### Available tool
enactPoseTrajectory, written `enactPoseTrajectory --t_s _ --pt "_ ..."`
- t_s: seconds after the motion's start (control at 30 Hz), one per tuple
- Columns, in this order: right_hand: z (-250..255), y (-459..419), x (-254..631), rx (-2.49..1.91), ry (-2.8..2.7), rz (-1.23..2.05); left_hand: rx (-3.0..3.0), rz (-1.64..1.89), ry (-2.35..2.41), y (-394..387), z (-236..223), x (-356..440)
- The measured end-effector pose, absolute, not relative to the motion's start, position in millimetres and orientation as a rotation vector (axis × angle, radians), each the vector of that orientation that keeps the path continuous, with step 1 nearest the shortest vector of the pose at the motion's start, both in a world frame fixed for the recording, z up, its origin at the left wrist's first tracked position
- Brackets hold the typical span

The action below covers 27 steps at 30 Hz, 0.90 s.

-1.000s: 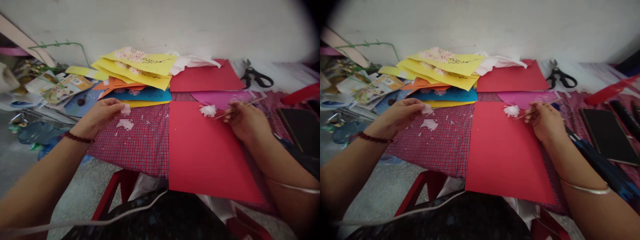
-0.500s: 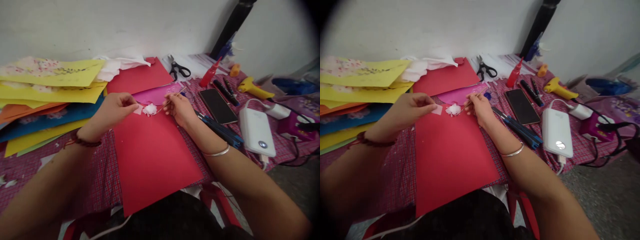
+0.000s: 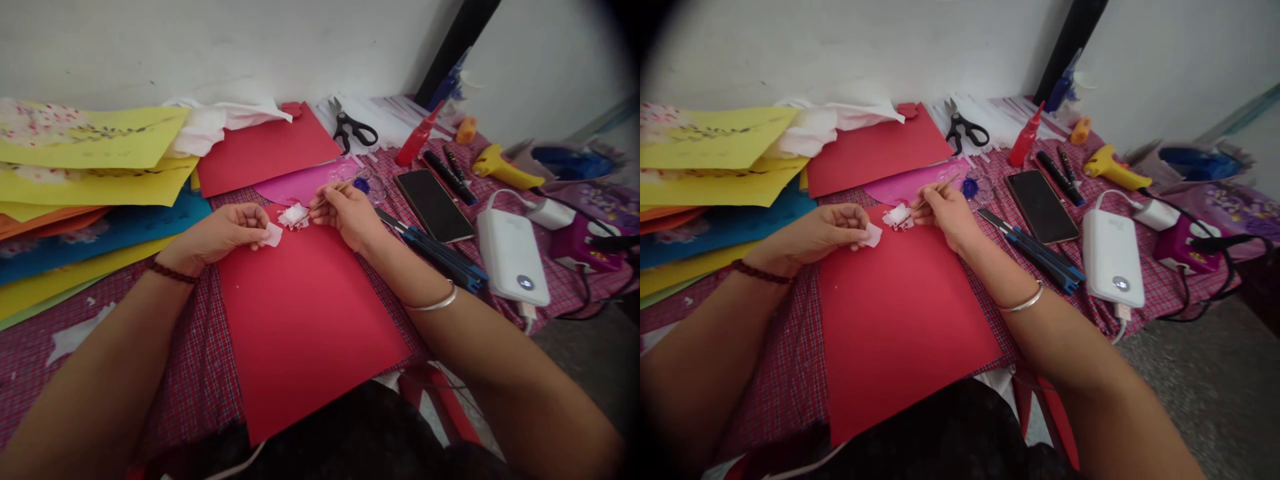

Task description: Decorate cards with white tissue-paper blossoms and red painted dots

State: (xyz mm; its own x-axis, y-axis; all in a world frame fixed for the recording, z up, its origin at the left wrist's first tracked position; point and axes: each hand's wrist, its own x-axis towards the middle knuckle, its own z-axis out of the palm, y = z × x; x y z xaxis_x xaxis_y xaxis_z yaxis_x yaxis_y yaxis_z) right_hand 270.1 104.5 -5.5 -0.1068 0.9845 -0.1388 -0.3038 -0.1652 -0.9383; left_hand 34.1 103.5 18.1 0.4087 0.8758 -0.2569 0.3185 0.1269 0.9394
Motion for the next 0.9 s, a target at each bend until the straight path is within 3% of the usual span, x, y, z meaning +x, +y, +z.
enactPoseTrajectory --t_s 0.27,0.47,0.9 --pt "-10.5 108.5 268.0 -1.033 -0.904 1.484 1.608 0.427 1.158 96.2 24.3 47.8" --pt "-7.2 107.2 267.3 -1.057 -0.894 1.476 1.583 0.721 1.357 89.0 10.7 75.1" --pt "-0.8 87.4 263.4 -0.956 -1.072 1.221 1.633 0.886 1.478 94.2 0.6 89.0"
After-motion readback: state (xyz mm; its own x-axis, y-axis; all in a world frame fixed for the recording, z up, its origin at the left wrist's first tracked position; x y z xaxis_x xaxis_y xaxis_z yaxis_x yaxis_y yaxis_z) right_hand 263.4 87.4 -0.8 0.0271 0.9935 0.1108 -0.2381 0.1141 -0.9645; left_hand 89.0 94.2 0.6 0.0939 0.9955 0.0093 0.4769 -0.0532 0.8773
